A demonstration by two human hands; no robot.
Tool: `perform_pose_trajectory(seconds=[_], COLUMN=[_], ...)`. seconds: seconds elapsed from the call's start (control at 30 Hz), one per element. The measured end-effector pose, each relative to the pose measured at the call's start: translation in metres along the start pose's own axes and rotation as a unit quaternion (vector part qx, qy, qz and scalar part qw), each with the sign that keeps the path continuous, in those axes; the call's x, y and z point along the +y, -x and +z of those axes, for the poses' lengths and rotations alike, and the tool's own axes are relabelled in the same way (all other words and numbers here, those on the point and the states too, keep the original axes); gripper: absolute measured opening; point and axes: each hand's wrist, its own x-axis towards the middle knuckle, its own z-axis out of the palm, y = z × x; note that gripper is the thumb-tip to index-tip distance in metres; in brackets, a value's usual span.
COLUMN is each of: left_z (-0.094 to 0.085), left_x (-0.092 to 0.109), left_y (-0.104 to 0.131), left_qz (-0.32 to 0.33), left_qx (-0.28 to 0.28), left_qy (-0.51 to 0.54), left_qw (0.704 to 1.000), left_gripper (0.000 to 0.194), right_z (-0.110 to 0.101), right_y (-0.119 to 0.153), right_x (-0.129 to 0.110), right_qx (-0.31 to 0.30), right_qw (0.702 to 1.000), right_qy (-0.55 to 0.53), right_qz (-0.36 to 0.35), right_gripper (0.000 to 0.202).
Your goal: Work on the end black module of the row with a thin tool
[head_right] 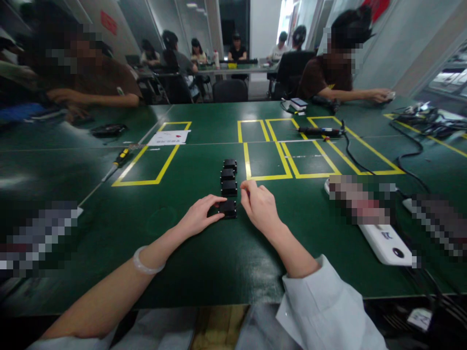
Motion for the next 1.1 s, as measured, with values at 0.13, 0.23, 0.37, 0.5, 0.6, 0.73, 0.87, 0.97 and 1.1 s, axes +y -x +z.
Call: perform_pose_trajectory(seconds=[0.13, 0.23, 0.37, 0.5, 0.6, 0.73, 0.87, 0.97, 1.1], left_z=[0.001, 0.0005, -0.0011, -0.0008, -0.0003, -0.0013, -0.0026, -0.0017, 0.0004], left_x=[-0.0015, -0.001, 0.0005, 0.0004, 0.0002, 0.0012, 0.0017, 0.0008, -0.0008], left_y=[0.0005, 0.0005, 0.0005, 0.0007, 0.0008, 0.0006, 0.0003, 0.0002, 0.0004], left_qz=[0.001, 0.004, 0.004, -0.001, -0.001, -0.001, -0.003, -0.002, -0.001], left_qx=[0.002, 0.006, 0.001, -0.001, -0.003, -0.002, -0.006, -0.006, -0.001], left_qy=[0.004, 0.003, 0.001, 0.0, 0.0, 0.002, 0.005, 0.001, -0.001], left_qw=[1.0, 1.0, 1.0, 1.0, 1.0, 1.0, 1.0, 1.0, 1.0], left_gripper=[0.037, 0.038, 0.037, 0.037, 0.038, 0.037, 0.037, 0.038, 0.038], right_z=[-0.0012, -0.0034, -0.0042, -0.0026, -0.0017, -0.0023, -0.003, -0.0026, -0.0022], right_y=[0.0001, -0.0009, -0.0017, -0.0006, 0.0005, 0.0004, -0.0005, -0.0004, 0.0001], right_x=[-0.0006, -0.0018, -0.0021, -0.0016, -0.001, -0.0006, -0.0005, -0.0002, -0.0002], right_qx=[-0.004, -0.009, -0.007, -0.003, -0.006, -0.01, -0.012, -0.01, -0.011], right_qw=[1.0, 1.0, 1.0, 1.0, 1.0, 1.0, 1.0, 1.0, 1.0], right_qy=[0.003, 0.01, 0.013, 0.005, -0.005, -0.002, 0.008, 0.007, -0.009], right_qz=[0.001, -0.002, -0.004, -0.003, 0.0, -0.001, -0.007, -0.004, -0.002], right_gripper=[0.015, 0.014, 0.02, 0.016, 0.015, 0.014, 0.016, 0.02, 0.016])
